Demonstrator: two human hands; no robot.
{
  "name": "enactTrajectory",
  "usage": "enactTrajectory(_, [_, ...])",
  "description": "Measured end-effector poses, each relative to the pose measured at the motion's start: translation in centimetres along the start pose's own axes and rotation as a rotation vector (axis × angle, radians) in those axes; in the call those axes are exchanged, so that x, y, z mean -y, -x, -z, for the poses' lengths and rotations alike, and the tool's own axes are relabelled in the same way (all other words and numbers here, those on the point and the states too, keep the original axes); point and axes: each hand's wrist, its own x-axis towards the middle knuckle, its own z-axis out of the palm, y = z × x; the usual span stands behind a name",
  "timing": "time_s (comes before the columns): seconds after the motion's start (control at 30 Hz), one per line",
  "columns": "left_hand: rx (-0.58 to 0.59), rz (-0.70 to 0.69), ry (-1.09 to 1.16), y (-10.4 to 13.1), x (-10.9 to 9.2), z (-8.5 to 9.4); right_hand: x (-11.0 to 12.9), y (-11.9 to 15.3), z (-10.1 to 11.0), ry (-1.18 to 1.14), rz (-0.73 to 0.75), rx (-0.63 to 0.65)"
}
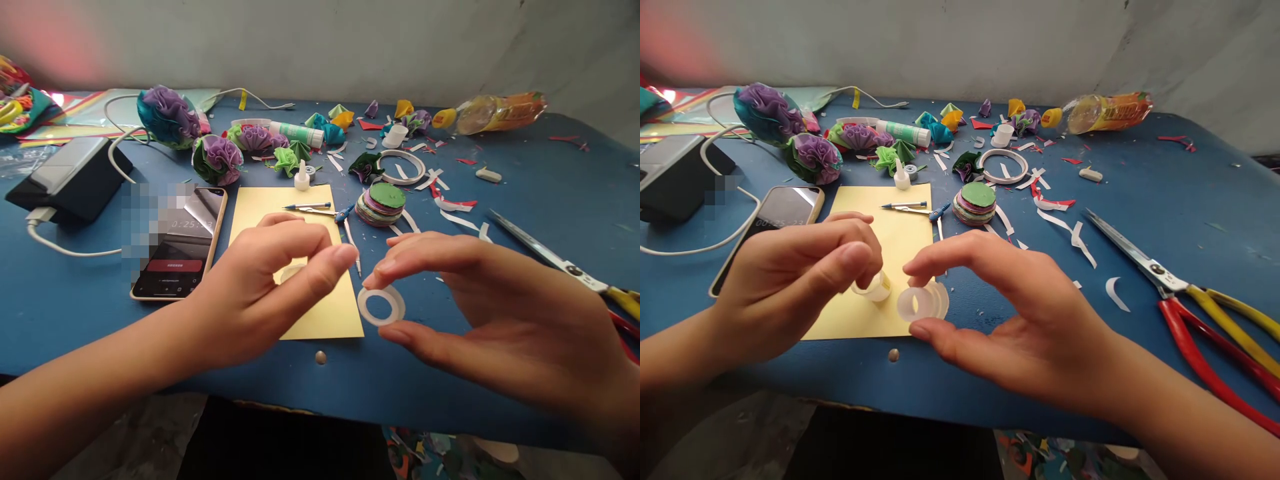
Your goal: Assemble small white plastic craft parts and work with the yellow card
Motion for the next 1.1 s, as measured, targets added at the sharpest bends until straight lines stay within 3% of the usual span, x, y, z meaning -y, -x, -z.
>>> enactTrajectory(0.1, [-0.029,-0.043,0.038,-0.1,0.1,-0.1,-0.1,-0.2,0.1,0.027,0.057,-0.014])
enactTrajectory(0.2, [-0.094,0.010,0.138,-0.1,0.2,-0.3,-0.1,-0.3,0.1,0.008,0.120,-0.048])
enactTrajectory(0.37, [-0.055,0.087,0.216,-0.2,0.3,-0.3,0.3,-0.3,0.0,-0.205,0.044,-0.139])
enactTrajectory(0.5, [-0.097,0.066,0.236,-0.1,0.3,-0.2,0.3,-0.2,-0.2,-0.217,0.036,-0.184])
enactTrajectory(0.63, [-0.108,-0.027,0.179,0.1,0.4,-0.1,0.2,-0.4,0.1,-0.130,0.106,-0.159])
enactTrajectory(0.77, [-0.092,-0.167,0.053,0.1,0.5,-0.1,0.7,-0.9,0.6,0.155,0.310,-0.078])
enactTrajectory(0.87, [-0.099,-0.234,-0.023,0.2,0.6,-0.1,1.0,-1.1,0.8,0.302,0.432,-0.087])
enactTrajectory(1.1, [-0.155,-0.291,-0.063,0.5,0.9,-0.1,1.1,-0.5,1.2,0.403,0.472,0.003])
